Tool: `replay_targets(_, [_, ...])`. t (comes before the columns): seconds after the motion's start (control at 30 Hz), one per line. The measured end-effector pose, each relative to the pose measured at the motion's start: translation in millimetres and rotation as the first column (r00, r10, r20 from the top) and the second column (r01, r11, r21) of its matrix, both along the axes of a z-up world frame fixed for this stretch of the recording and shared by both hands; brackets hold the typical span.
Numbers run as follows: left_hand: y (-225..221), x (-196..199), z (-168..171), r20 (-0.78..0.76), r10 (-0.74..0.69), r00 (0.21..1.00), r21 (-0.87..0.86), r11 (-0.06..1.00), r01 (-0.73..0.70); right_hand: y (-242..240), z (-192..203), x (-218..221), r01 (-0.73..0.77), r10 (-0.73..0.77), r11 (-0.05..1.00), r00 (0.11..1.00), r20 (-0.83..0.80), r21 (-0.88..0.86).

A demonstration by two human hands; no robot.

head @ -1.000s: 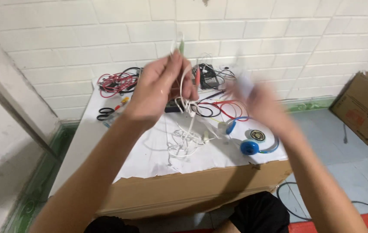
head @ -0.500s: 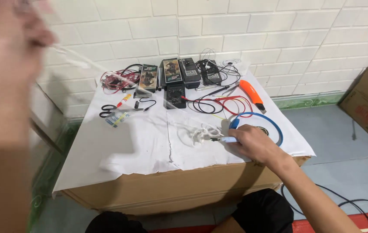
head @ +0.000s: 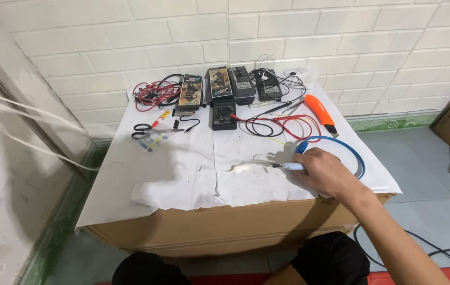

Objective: The person sits at a workbench and strips insulation from the end of a white cable, working the cut section with their fingers and a utility knife. They then untangle and arrange white earphone cables on the table while holding the knife.

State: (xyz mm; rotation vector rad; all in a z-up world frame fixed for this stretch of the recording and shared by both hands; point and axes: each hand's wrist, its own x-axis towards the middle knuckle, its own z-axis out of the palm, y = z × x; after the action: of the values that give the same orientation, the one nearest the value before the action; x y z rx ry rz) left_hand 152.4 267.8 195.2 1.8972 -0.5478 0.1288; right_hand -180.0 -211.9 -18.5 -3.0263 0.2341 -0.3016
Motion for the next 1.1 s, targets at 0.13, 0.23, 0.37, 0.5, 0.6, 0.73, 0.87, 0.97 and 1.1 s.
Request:
replay_targets(0.13, [-15, 0, -89, -0.073, 0.041, 0.996, 0.187, 0.982, -0.027, 0, 7, -2, -0.098, 0.068, 0.966, 0.989, 0.13, 0.24])
replay_targets(0.23, [-29, 34, -165, -0.204, 0.044, 0.978, 0.261, 0.965, 0.011, -2, 10, -1, -0.147, 0.084, 0.94, 0.974, 0.209, 0.307])
replay_targets(0.37, [-62, 16, -211, -0.43, 0.1, 0.897, 0.336, 0.94, 0.056, -21, -1, 8, -0.188, 0.103, 0.937, 0.954, 0.281, 0.295])
replay_targets(0.5, [-80, -3, -206, -0.224, 0.076, 0.972, 0.577, 0.814, 0.069, -22, 15, 11, -0.167, 0.075, 0.925, 0.961, 0.267, 0.341])
replay_targets(0.6, [-110, -44, -182, 0.149, 0.077, 0.986, 0.822, 0.544, -0.167, -18, 19, 20, -0.067, 0.018, 0.958, 0.985, 0.174, 0.279])
replay_targets(0.73, [-170, -80, -206, 0.549, -0.269, 0.792, 0.572, 0.811, -0.121, -5, 16, 44, -0.001, -0.005, 0.983, 0.999, 0.037, 0.184])
replay_targets(0.87, [-210, -83, -268, 0.366, -0.596, 0.715, 0.732, 0.659, 0.174, 4, 10, 71, 0.046, -0.019, 0.981, 0.99, -0.14, 0.189])
replay_targets(0.97, [-204, -100, -245, 0.396, -0.576, 0.716, 0.68, 0.707, 0.193, 11, 8, 87, 0.066, -0.038, 0.981, 0.988, -0.15, 0.183])
replay_targets(1.1, [-200, -101, -242, 0.471, -0.59, 0.655, 0.564, 0.773, 0.291, -13, -16, 110, 0.082, -0.08, 0.996, 0.996, -0.039, 0.038])
